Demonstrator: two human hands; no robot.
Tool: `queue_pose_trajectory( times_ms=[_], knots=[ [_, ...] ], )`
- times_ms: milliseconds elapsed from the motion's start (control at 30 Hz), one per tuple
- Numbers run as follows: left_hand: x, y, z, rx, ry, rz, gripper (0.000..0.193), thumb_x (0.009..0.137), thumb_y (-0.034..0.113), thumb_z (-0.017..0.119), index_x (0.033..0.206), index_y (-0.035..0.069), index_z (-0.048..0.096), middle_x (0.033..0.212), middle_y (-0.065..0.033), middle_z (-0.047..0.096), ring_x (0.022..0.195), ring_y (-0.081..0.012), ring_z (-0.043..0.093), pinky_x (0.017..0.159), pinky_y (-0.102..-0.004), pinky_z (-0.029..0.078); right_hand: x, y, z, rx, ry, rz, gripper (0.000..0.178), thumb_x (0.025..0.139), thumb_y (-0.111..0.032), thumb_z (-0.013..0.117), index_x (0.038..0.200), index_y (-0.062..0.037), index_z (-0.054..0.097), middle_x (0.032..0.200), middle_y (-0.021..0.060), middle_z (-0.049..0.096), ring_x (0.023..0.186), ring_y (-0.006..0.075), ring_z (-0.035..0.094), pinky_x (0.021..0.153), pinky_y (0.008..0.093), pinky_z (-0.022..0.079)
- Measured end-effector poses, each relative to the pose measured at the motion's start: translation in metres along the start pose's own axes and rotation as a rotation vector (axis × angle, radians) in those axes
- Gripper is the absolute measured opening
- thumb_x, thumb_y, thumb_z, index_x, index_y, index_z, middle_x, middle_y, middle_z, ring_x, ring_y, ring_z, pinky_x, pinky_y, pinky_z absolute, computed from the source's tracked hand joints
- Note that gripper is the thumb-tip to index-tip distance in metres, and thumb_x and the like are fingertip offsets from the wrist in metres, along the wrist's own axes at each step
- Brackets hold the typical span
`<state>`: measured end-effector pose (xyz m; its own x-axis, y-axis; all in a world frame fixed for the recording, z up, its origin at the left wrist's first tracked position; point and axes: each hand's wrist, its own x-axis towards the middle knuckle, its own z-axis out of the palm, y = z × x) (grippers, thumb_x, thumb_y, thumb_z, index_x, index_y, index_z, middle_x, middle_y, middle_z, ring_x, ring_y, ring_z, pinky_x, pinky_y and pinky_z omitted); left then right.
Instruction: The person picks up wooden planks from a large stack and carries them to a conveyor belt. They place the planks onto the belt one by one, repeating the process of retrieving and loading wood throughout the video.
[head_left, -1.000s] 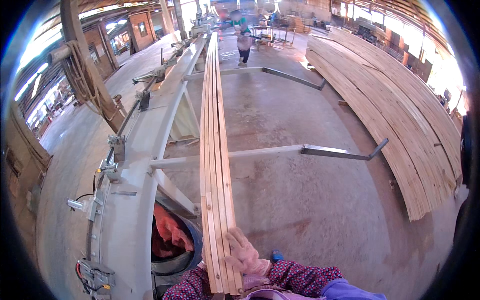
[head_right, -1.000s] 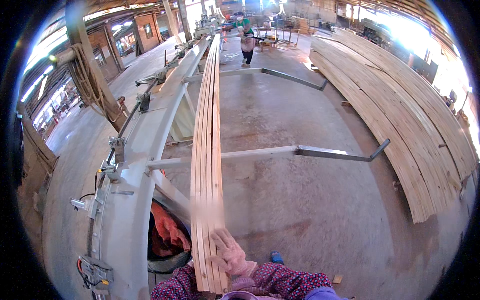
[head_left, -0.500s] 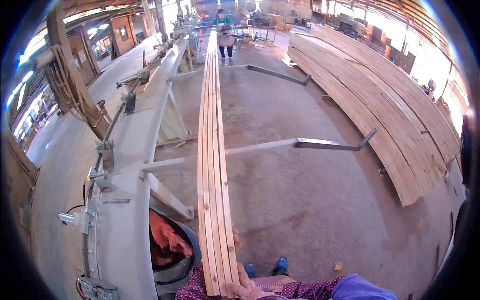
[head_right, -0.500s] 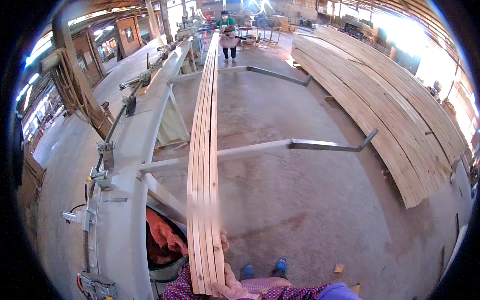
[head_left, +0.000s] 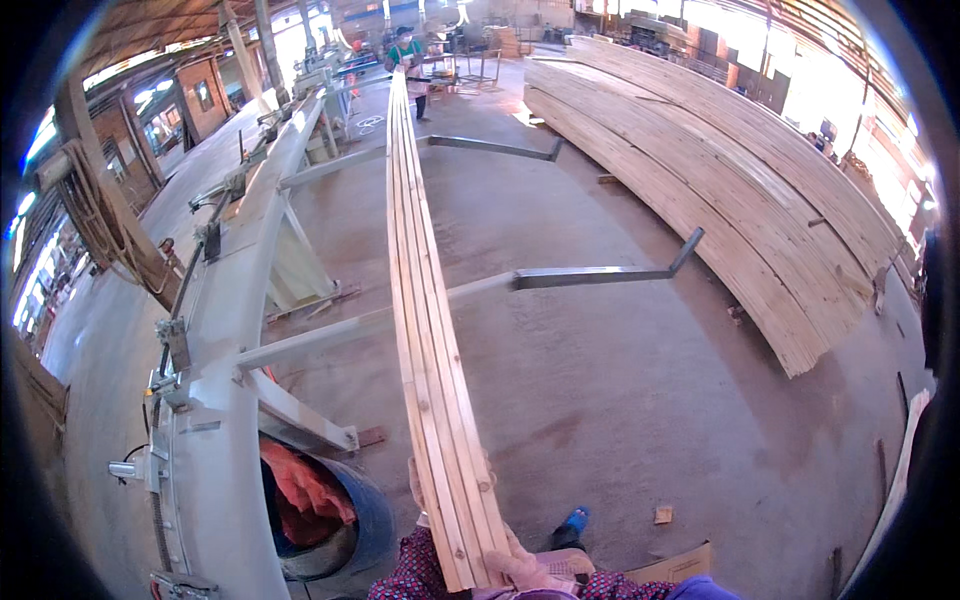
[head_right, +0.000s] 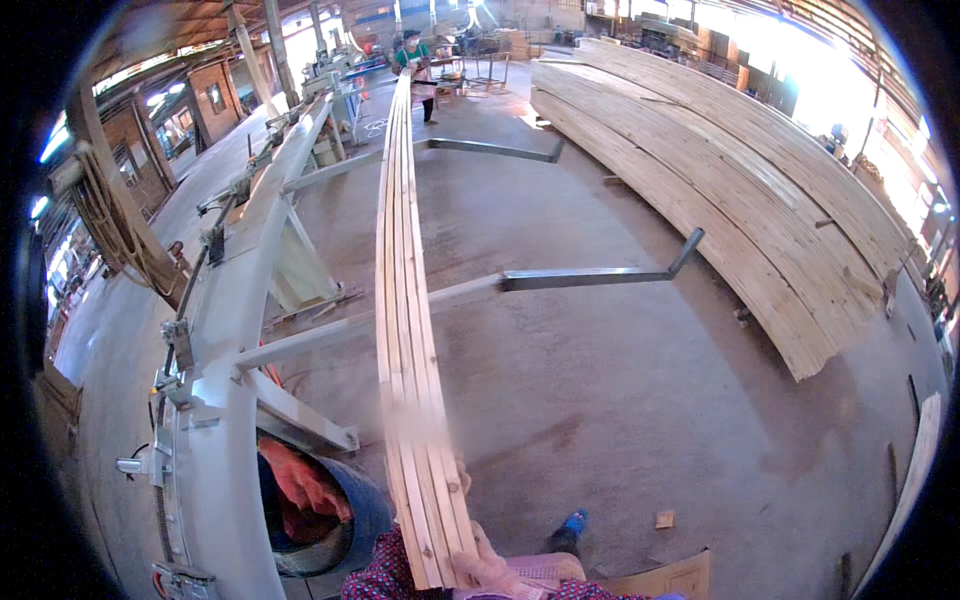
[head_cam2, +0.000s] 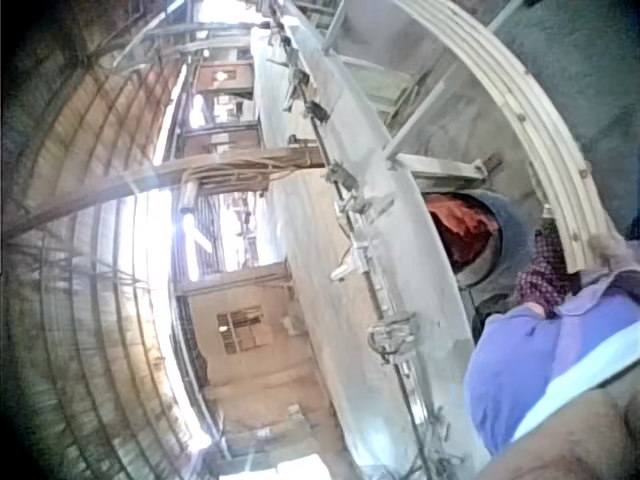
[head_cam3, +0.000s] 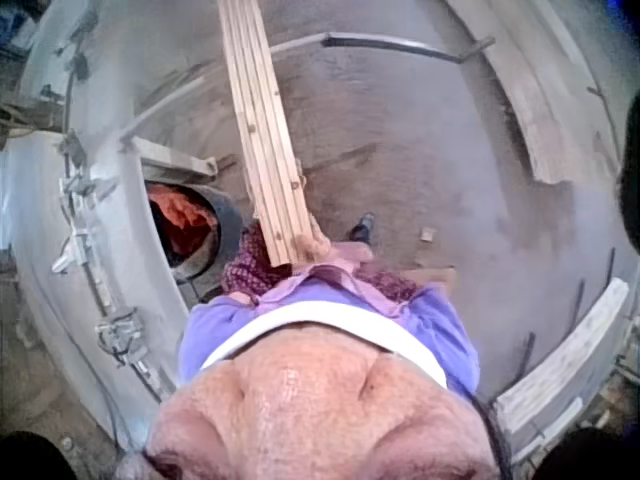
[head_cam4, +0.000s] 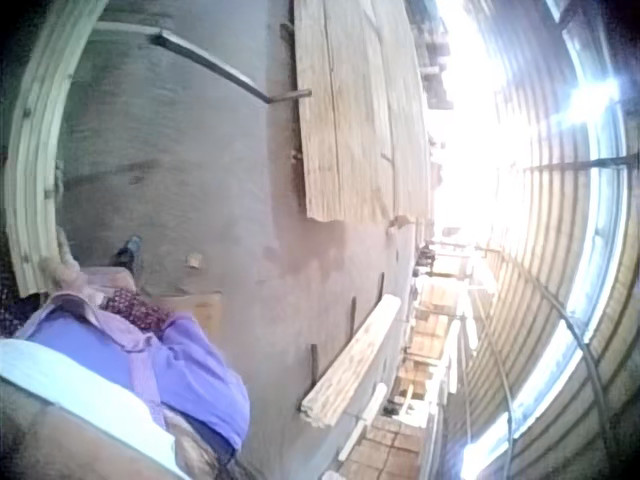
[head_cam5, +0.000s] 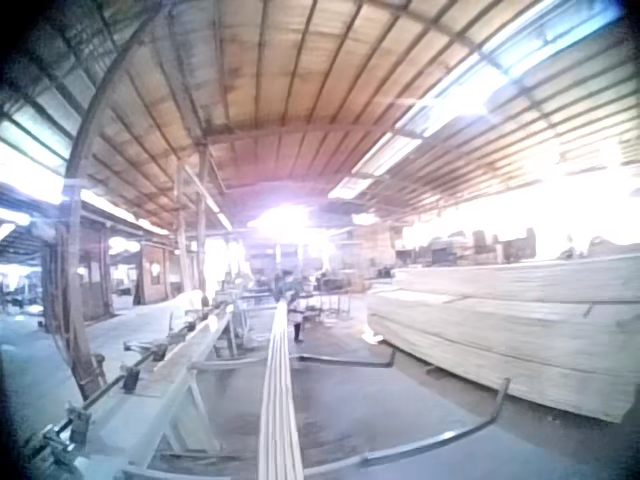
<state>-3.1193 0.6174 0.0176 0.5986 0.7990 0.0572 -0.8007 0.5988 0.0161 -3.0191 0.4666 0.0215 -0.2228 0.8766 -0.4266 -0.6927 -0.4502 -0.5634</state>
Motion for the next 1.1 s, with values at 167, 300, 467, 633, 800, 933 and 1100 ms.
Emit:
queue_pose_trajectory(
  times_ms=[167,300,467,633,800,933,1100],
  knots=[
    [0.044,-0.065,-0.037,0.276,0.126,0.149,0.059,0.098,0.046,0.046,0.134,-0.001,0.048,0.126,-0.0186,0.058,0.110,-0.0350,0.060,0.090,-0.0486,0.054,-0.045,-0.065,-0.059,0.328,0.064,0.200,0.068,0.088,-0.025,0.065,0.143,0.0029,0.035,0.129,0.0245,0.054,0.115,0.0367,0.058,0.099,0.0423,0.049],
    [0.113,-0.124,-0.037,0.494,0.323,0.123,0.063,0.092,0.041,0.060,0.135,-0.003,0.047,0.123,-0.0202,0.062,0.107,-0.0328,0.063,0.096,-0.0460,0.052,-0.078,-0.134,-0.114,0.322,0.231,0.179,0.062,0.090,-0.033,0.062,0.138,-0.0004,0.042,0.124,0.0193,0.059,0.111,0.0321,0.060,0.096,0.0434,0.051],
    [0.188,-0.222,-0.012,0.808,0.419,0.166,0.049,0.091,0.028,0.064,0.125,-0.005,0.054,0.114,-0.0170,0.065,0.098,-0.0295,0.066,0.088,-0.0407,0.055,-0.129,-0.204,-0.204,-0.064,0.147,-0.258,0.063,0.088,-0.030,0.067,0.139,-0.0041,0.040,0.127,0.0180,0.055,0.115,0.0329,0.057,0.098,0.0458,0.049],
    [0.255,-0.317,0.035,0.841,0.415,0.097,0.044,0.092,0.027,0.063,0.123,-0.004,0.056,0.110,-0.0163,0.066,0.095,-0.0297,0.066,0.088,-0.0407,0.056,-0.154,-0.249,-0.323,-0.264,0.196,-0.427,0.077,0.072,-0.007,0.081,0.138,-0.0057,0.041,0.131,0.0161,0.052,0.121,0.0295,0.052,0.101,0.0445,0.045],
    [0.330,-0.426,0.086,0.688,0.282,-0.022,0.048,0.094,0.034,0.060,0.126,-0.002,0.054,0.113,-0.0171,0.065,0.098,-0.0323,0.064,0.089,-0.0452,0.054,-0.215,-0.368,-0.342,-0.701,0.306,-0.714,0.068,0.069,-0.006,0.088,0.126,-0.0032,0.050,0.119,0.0077,0.057,0.110,0.0162,0.056,0.095,0.0371,0.047],
    [0.392,-0.496,0.083,0.530,0.250,-0.187,0.051,0.095,0.040,0.058,0.127,0.001,0.053,0.118,-0.0164,0.063,0.104,-0.0348,0.062,0.094,-0.0490,0.051,-0.249,-0.451,-0.369,-0.261,0.298,-0.539,0.035,0.087,-0.012,0.071,0.117,-0.0054,0.055,0.111,0.0041,0.060,0.101,0.0153,0.062,0.083,0.0367,0.058],
    [0.435,-0.556,0.077,0.430,0.152,-0.349,0.054,0.097,0.046,0.051,0.129,0.003,0.052,0.123,-0.0161,0.061,0.110,-0.0351,0.060,0.099,-0.0510,0.047,-0.267,-0.514,-0.368,0.162,0.675,-0.427,0.033,0.096,-0.029,0.056,0.117,-0.0037,0.057,0.108,0.0112,0.066,0.098,0.0229,0.066,0.084,0.0439,0.059]
  ],
)
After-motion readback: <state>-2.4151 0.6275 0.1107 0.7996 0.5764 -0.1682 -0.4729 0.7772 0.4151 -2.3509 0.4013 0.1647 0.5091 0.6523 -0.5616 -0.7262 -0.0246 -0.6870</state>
